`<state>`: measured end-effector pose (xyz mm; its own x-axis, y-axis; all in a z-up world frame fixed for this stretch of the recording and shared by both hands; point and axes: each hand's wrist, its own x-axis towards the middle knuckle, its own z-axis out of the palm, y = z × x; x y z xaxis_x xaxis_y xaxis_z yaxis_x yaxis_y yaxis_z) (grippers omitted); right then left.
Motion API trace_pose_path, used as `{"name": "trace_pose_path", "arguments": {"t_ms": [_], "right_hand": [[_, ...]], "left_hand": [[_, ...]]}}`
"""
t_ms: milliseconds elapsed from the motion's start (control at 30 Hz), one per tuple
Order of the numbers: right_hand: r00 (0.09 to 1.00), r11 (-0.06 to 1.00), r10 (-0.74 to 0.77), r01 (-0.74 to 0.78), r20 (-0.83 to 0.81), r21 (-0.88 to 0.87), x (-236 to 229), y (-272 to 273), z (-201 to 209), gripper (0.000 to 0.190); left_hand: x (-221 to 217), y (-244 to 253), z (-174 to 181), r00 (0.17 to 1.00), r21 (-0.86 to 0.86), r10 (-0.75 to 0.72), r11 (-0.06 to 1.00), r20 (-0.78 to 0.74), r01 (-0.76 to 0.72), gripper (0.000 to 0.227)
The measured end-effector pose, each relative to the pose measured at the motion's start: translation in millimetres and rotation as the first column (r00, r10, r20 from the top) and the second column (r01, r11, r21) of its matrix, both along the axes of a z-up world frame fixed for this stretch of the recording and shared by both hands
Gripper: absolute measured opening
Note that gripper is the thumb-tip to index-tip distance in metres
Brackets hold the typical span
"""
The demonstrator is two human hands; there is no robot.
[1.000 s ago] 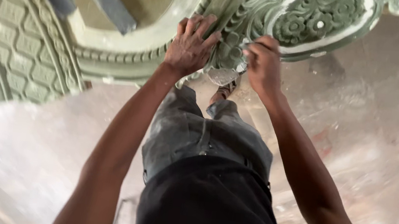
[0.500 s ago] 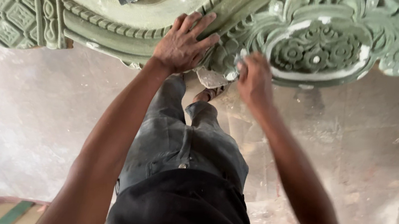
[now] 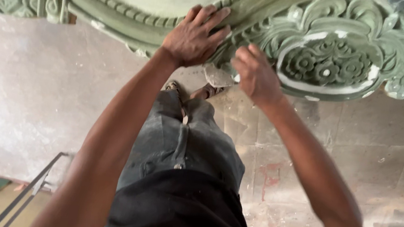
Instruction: The person sands the ornate carved details of a wooden furniture piece using a small piece of sandpaper held in their fingers, reaching into various crevices and curved surfaces.
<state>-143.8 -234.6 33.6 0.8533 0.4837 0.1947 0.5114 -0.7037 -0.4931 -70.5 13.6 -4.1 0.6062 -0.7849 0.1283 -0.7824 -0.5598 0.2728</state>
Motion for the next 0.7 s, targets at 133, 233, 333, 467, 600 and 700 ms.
{"name": "trace_pose_path", "arguments": {"t_ms": [133, 233, 333, 467, 600, 700], "right_hand": [[0.991, 0.982, 0.129, -0.131, -0.02, -0.135, 1.8, -10.4, 12.8, 0.031], [0.987, 0.995, 0.05, -0.063, -0.154, -0.083, 10.7, -15.3, 13.5, 0.018], [0.99, 0.994, -0.076, 0.066, -0.118, -0.09, -4.9, -18.4, 6.8, 0.021], [0.953, 0.957, -0.285, 0.278, -0.104, -0.081, -45.8, 2.3, 5.7, 0.015], [0.879, 0.889, -0.418, 0.448, -0.228, 0.094, -44.3, 12.8, 16.3, 0.007], [0.887, 0.881, -0.441, 0.457, -0.138, 0.123, -24.3, 34.7, 5.8, 0.006]], "left_hand": [[-4.5, -0.9, 1.9, 0.998, 0.013, 0.018, 1.0, 0.059, -0.019, 0.05], [-4.4, 1.4, -1.7, 0.998, -0.045, 0.031, 0.999, 0.048, -0.029, 0.05], [-6.4, 4.4, -2.0, 0.995, -0.059, 0.013, 0.998, 0.099, -0.007, 0.051], [-6.4, 2.1, 1.8, 0.997, -0.037, 0.044, 0.998, 0.061, -0.042, 0.05], [-5.6, 1.8, -3.9, 0.996, -0.011, 0.043, 0.999, 0.082, -0.042, 0.052], [-7.2, 1.0, -7.1, 0.984, -0.028, 0.051, 0.999, 0.172, -0.047, 0.041]]}}
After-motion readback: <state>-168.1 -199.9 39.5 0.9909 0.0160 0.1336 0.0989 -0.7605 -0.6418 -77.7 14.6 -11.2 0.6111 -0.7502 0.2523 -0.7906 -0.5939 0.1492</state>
